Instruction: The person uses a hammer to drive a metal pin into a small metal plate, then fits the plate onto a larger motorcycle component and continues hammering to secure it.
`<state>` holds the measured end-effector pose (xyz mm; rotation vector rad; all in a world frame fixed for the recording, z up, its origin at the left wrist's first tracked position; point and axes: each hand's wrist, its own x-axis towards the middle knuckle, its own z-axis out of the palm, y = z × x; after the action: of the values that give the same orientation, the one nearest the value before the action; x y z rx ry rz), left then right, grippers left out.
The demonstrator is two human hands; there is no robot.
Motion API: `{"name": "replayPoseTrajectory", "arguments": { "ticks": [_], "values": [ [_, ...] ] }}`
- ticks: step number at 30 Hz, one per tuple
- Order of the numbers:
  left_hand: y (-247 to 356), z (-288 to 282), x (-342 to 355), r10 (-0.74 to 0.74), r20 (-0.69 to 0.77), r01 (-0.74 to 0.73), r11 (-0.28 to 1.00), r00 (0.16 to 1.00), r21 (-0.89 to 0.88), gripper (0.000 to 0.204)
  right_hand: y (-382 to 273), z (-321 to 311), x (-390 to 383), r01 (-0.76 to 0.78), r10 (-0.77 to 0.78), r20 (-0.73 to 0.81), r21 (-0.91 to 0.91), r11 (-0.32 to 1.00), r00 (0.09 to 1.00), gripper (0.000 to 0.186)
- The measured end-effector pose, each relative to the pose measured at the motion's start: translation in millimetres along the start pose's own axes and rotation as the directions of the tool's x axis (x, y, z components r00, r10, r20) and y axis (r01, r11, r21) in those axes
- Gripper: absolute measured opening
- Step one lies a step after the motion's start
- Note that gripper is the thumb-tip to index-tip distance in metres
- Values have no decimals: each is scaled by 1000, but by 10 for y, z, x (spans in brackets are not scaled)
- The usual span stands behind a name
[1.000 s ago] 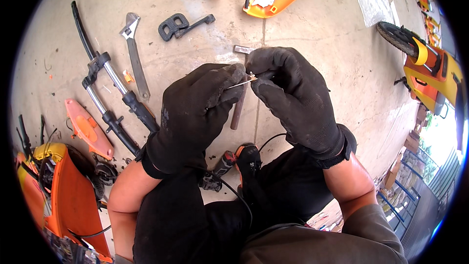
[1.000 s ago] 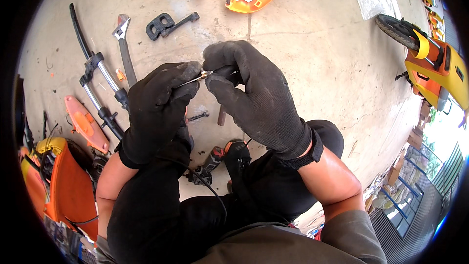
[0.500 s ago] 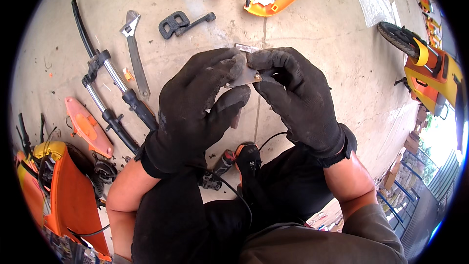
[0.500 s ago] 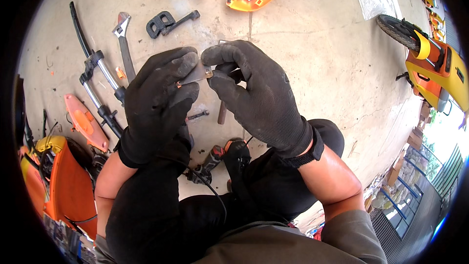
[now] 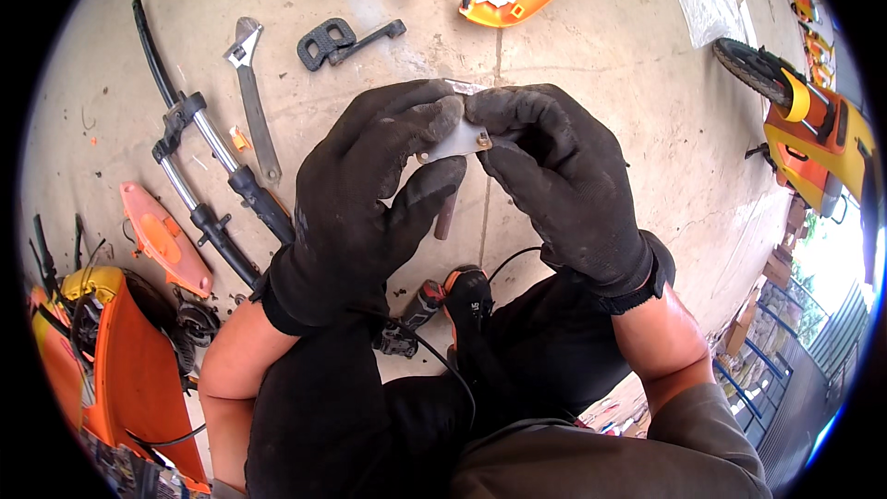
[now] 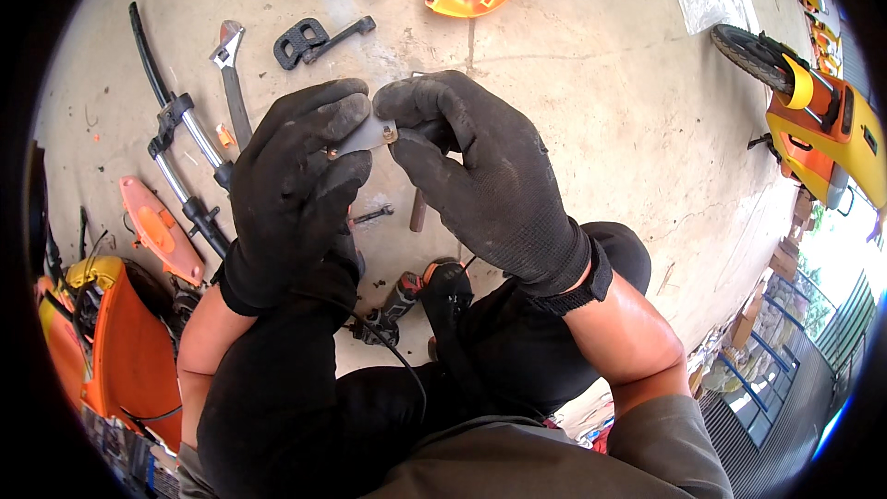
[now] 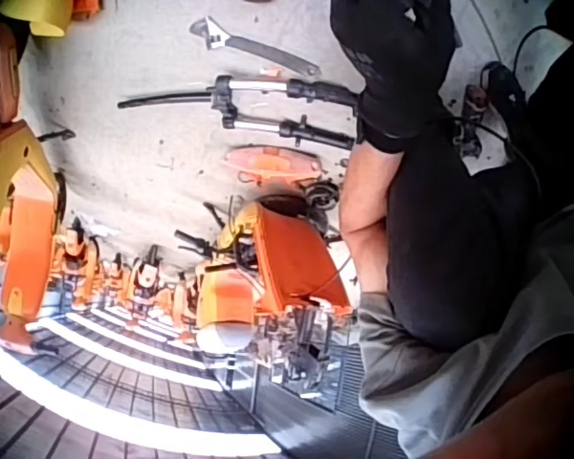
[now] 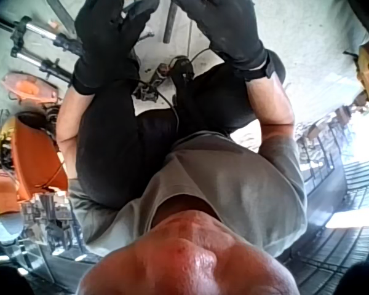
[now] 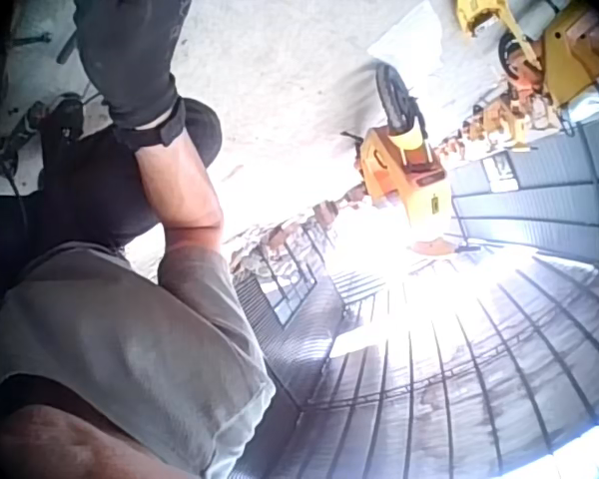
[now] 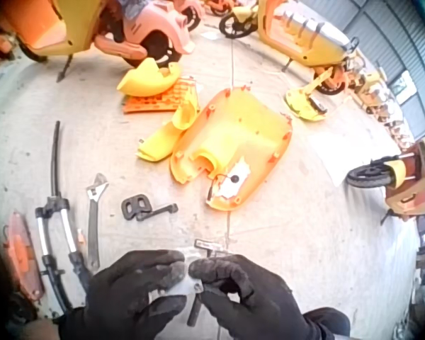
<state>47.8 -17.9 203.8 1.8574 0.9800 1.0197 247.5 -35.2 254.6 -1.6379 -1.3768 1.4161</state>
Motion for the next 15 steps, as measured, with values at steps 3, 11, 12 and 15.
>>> {"name": "replayPoseTrajectory", "arguments": {
  "ticks": [3,11,12,15],
  "values": [
    [15,18,0,-42,8,42,997,999,-61,38,-8,-16,-6,25,-25,-4,12,1000,1000,27],
    [-18,32,1,-17,13,18,997,1000,-74,45,-66,-17,-32,-14,14,4,84,996,1000,26],
    [-13,36,0,-28,9,28,996,1000,-81,45,-63,-20,-30,-3,2,8,61,998,1000,26],
    [-7,51,-4,-40,-2,39,995,999,-97,46,-48,-19,-24,28,-28,14,23,999,1000,25]
  ]
}}
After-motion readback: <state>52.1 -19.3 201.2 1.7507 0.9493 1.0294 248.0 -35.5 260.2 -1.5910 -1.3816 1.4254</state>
